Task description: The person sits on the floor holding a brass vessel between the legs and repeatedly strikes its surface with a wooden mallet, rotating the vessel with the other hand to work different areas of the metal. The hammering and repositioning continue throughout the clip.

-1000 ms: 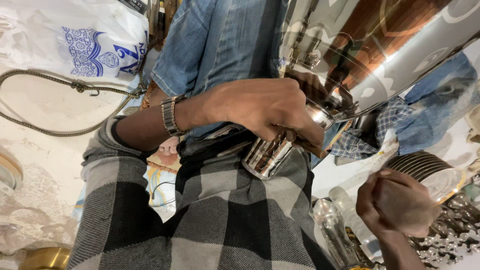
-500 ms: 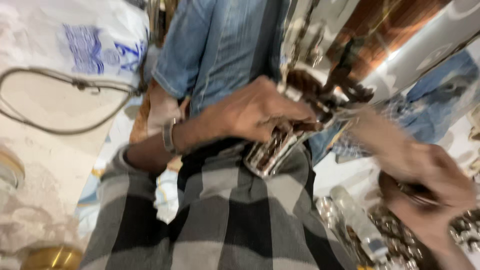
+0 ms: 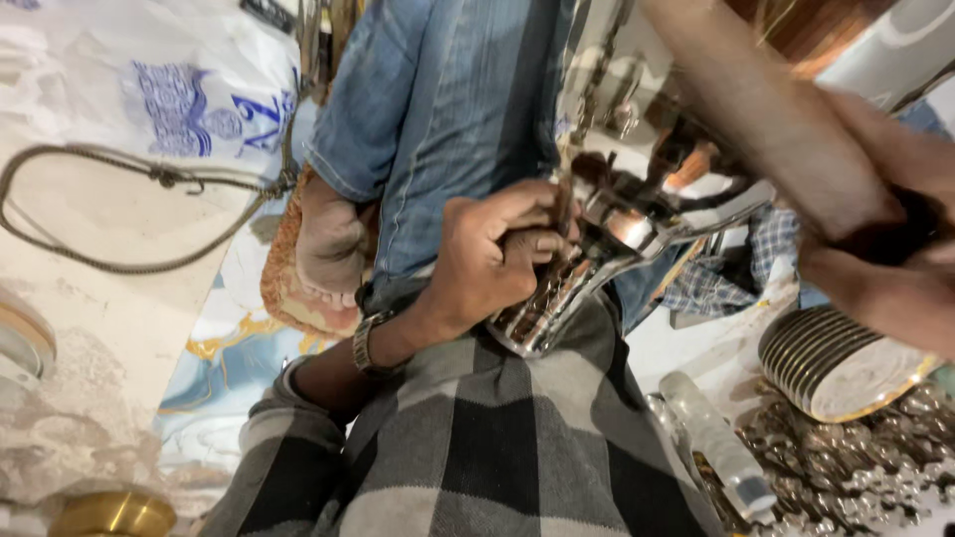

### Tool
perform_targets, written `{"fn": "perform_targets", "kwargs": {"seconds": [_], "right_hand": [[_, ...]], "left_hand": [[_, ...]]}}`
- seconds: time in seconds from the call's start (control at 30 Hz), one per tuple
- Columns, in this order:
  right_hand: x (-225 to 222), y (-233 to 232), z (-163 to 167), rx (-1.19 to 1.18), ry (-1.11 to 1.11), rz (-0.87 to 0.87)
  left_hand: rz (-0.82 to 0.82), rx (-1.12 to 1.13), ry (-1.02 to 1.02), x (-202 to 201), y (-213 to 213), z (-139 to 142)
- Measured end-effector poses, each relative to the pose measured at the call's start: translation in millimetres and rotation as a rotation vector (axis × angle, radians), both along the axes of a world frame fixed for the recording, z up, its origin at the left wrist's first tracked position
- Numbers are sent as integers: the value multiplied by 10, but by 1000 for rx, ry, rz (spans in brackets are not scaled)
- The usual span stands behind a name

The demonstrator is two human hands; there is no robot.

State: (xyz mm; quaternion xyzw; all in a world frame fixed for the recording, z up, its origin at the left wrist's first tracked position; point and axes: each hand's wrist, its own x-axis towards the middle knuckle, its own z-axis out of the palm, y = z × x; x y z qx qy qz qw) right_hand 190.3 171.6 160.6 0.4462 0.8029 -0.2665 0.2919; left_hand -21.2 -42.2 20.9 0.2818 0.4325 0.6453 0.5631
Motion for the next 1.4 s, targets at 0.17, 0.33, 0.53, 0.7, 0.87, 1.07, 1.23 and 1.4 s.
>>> {"fn": "perform_targets", "kwargs": {"seconds": [0.17, 0.33, 0.53, 0.7, 0.87, 1.07, 1.23, 1.4], "right_hand": [[-225, 44, 16, -44, 113, 159], [-153, -23, 45, -52, 134, 155], [7, -173, 74, -112, 449, -24], [277, -601, 66, -127, 795, -558], [717, -1003, -139, 91, 841, -288], [1069, -1435, -164, 183, 826, -421], [1105, -1726, -337, 365, 806, -305], [1100, -1892, -377, 545, 817, -172]], "left_hand": [[54, -102, 82, 84, -11, 14], [-1, 139, 212, 22, 80, -113], [-146, 285, 455, -47, 134, -219], [-169, 366, 559, -17, 204, -322], [-395, 397, 548, -84, 262, -401], [-550, 554, 610, -130, 517, -426], [-595, 745, 508, -177, 626, -395], [-769, 865, 478, -249, 690, -316]]}}
